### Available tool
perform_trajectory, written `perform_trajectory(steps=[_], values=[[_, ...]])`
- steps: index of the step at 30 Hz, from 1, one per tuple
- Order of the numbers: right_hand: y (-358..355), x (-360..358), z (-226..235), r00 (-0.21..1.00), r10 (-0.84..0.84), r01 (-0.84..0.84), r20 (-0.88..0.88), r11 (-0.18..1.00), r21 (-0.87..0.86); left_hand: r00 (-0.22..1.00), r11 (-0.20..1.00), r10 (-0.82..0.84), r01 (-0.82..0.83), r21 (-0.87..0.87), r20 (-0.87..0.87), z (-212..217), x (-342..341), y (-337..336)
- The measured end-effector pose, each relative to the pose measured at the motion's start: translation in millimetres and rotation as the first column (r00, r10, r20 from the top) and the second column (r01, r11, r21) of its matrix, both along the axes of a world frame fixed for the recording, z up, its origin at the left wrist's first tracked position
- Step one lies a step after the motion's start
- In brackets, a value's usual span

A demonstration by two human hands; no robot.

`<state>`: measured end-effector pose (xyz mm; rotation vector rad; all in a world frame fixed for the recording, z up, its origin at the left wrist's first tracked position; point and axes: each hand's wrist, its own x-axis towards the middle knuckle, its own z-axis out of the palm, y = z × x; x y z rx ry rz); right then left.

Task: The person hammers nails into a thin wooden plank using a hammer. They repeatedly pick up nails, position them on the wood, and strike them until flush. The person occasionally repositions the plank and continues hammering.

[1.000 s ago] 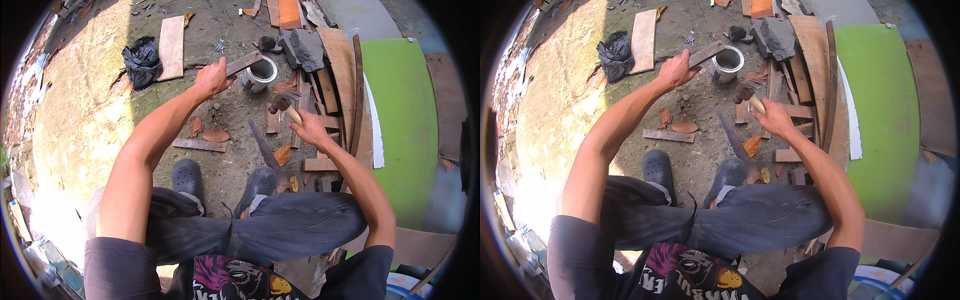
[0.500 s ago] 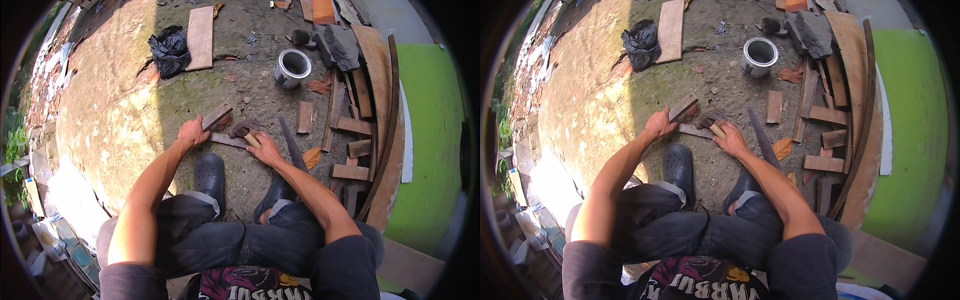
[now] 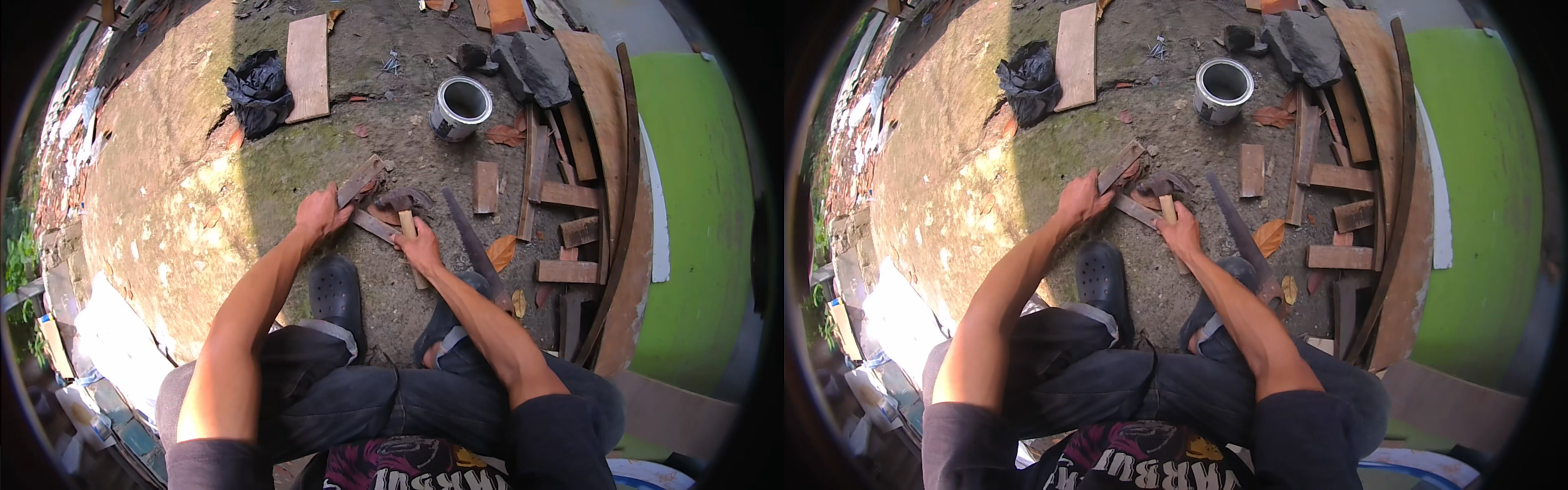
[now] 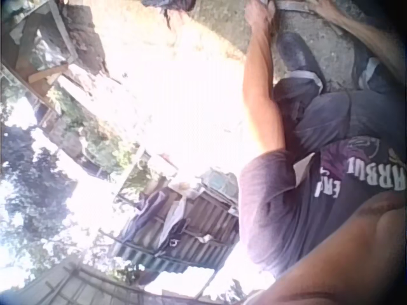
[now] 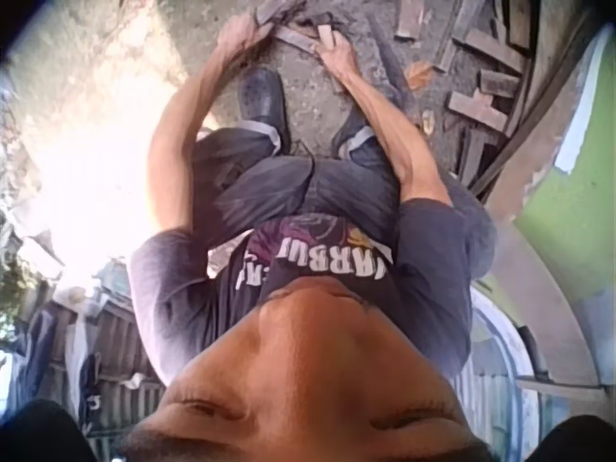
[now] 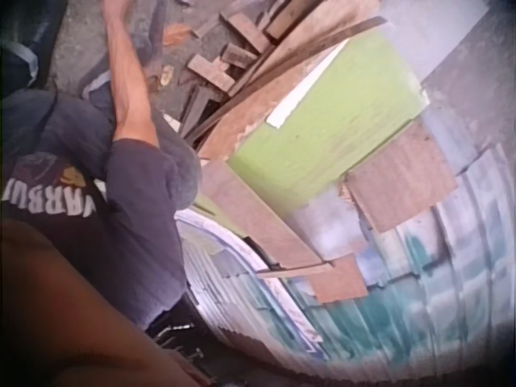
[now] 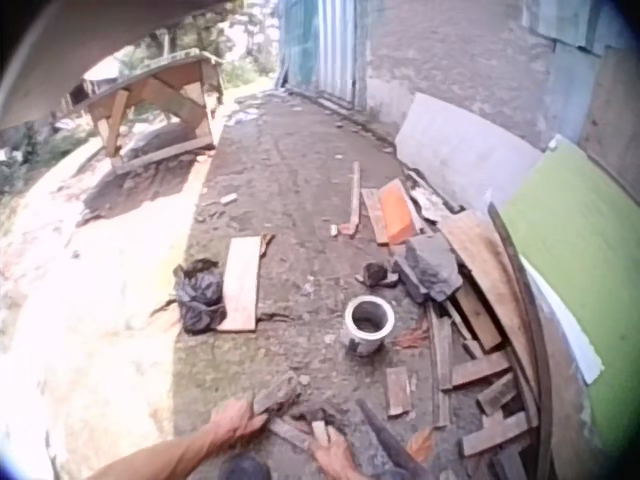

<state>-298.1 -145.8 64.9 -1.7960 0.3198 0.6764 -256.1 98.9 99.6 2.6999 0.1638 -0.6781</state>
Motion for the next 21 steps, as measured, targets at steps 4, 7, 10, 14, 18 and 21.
perform_trajectory(steps=[4,7,10,14,18,21], values=[[10,10,-14,0.975,-0.220,0.218,0.033,0.975,0.047,1.000,0.997,0.028,-0.027,-0.076,0.011,11,24,-15],[23,9,-9,0.962,-0.274,0.275,-0.021,0.958,0.080,1.000,0.999,0.022,-0.022,-0.044,0.008,13,26,-14],[17,-1,-16,0.969,-0.245,0.246,-0.027,0.962,0.116,1.000,1.000,0.005,-0.005,-0.030,-0.003,2,20,-21],[11,-8,0,0.969,-0.247,0.247,-0.007,0.968,0.041,0.999,1.000,0.003,-0.003,0.001,-0.037,-8,12,-20],[-3,5,27,0.980,-0.196,0.197,0.020,0.971,-0.133,0.996,0.996,-0.081,0.083,0.043,-0.044,-16,6,-6],[-9,20,34,0.984,-0.155,0.168,0.085,0.969,-0.180,0.990,0.988,-0.138,0.137,0.072,0.003,-21,5,1]])
